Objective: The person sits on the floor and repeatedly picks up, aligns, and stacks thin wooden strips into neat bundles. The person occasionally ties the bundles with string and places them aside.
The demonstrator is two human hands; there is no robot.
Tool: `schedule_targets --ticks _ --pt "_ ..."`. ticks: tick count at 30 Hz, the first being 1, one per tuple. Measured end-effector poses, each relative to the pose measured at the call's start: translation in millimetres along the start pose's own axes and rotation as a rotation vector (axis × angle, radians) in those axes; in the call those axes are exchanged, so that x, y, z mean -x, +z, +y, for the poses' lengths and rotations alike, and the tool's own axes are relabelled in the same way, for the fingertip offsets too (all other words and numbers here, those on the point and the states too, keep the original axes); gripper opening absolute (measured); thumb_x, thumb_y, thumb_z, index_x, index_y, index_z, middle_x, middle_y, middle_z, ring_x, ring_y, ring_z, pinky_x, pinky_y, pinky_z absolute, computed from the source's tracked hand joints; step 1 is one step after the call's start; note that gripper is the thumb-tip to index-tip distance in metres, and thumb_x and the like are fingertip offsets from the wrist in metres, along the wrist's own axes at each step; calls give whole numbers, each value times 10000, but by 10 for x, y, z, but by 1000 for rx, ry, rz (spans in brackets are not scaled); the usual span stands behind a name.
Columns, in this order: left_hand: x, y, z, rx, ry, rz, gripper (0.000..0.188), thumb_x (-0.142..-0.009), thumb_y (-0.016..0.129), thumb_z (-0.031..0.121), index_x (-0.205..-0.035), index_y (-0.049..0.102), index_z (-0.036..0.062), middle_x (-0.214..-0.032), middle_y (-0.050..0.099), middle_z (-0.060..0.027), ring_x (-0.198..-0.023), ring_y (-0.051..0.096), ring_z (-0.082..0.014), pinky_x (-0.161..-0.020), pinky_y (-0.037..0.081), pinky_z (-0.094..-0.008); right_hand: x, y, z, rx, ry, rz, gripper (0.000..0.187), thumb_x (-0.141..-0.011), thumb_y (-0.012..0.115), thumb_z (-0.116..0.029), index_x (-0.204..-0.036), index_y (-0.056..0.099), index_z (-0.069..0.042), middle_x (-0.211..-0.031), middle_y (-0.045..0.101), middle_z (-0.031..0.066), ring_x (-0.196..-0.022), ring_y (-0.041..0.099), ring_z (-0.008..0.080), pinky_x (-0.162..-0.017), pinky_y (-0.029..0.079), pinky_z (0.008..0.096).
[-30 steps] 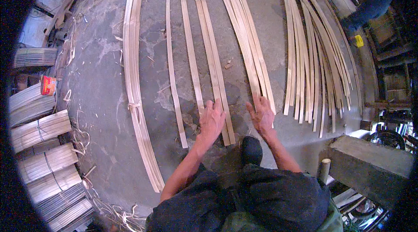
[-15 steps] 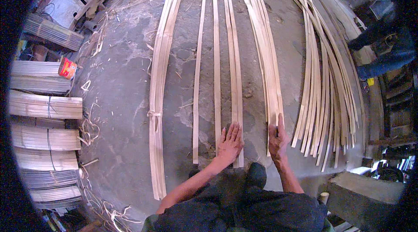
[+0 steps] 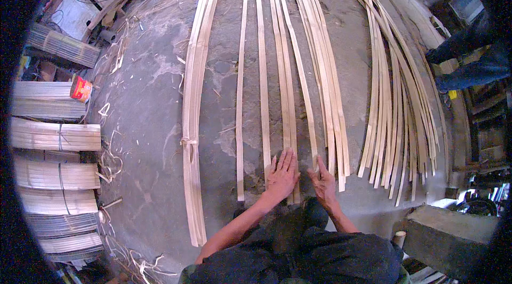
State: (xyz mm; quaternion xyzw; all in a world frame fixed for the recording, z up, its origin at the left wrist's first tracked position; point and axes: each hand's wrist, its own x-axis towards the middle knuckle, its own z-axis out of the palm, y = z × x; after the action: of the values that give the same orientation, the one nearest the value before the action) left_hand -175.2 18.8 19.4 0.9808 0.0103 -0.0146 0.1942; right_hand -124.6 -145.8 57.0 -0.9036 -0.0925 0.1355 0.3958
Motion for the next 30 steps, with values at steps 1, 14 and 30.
schedule_targets --ticks 1,14,30 --pt "-7 -28 21 7 0 -8 727 -905 561 316 -1493 254 20 -1580 194 -130 -1456 198 -276 -1178 125 -477 11 -94 -129 46 107 -75 491 -993 514 -124 -1466 381 -101 -795 660 30 -664 597 121 -629 497 254" --pt "-35 -57 51 -25 7 0 680 -934 513 322 -1487 264 16 -1571 211 -141 -1452 205 -294 -1179 136 -472 265 231 173 -420 209 -259 570 -1018 469 -163 -1527 232 -262 -770 606 32 -622 557 89 -570 505 257" --pt "-101 -173 -18 191 63 22 666 -912 545 253 -1471 285 2 -1554 224 -186 -1429 242 -347 -1171 176 -472 301 328 172 -182 75 23 578 -957 582 -239 -1455 357 -50 -841 646 141 -611 592 176 -551 492 306"
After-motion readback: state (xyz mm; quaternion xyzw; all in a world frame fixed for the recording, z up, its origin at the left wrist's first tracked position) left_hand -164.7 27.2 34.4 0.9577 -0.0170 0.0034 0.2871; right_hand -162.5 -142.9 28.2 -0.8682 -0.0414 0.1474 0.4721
